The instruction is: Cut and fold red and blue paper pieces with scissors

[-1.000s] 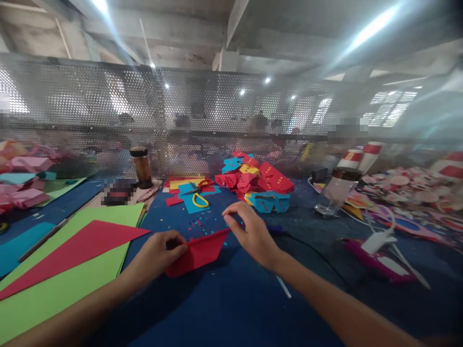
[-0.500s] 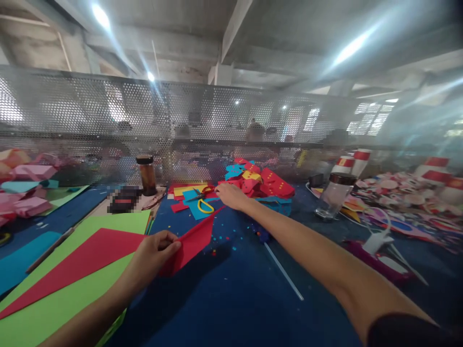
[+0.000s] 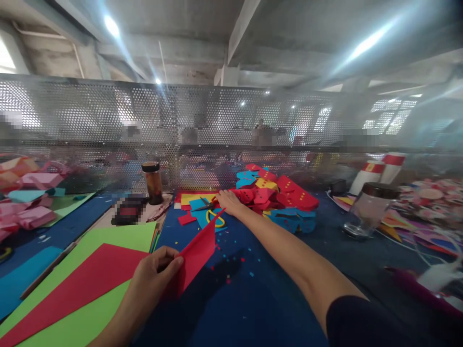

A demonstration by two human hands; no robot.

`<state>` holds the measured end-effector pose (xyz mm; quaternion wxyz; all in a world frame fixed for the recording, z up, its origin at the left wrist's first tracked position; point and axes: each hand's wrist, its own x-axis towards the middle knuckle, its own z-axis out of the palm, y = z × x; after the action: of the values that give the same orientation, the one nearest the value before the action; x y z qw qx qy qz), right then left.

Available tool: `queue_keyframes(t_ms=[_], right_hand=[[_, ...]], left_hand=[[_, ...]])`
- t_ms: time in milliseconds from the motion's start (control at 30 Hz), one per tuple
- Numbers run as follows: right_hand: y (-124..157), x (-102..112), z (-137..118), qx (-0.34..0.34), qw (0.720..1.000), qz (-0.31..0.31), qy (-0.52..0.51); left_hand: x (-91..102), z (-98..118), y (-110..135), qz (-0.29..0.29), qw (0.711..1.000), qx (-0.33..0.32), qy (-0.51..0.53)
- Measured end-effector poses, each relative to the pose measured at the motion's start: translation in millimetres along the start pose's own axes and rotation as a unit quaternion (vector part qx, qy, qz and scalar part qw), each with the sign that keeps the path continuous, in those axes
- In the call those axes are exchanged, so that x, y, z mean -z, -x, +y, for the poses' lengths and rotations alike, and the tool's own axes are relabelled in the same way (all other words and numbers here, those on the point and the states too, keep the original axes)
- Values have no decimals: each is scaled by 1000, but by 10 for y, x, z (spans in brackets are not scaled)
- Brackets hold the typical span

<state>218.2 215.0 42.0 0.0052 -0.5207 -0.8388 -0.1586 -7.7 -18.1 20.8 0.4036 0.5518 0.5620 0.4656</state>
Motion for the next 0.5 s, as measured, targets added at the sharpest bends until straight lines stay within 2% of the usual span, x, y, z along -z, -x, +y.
queue_keyframes(t_ms=[167,300,400,500], right_hand=[[118,122,15,-17,998,-15,-51],[304,219,-61,-72,989,-11,-129],[457,290,-66,-125,968,24,-214],[623,365,23,-154,929,63,-331]], left_hand=[[14,6,9,-26,999,22,13],[8,-4,35,-27,1000,-2,7],[5,6,50,-22,1000,-19,1],[-6,29,72,-23,999,-30,-4]])
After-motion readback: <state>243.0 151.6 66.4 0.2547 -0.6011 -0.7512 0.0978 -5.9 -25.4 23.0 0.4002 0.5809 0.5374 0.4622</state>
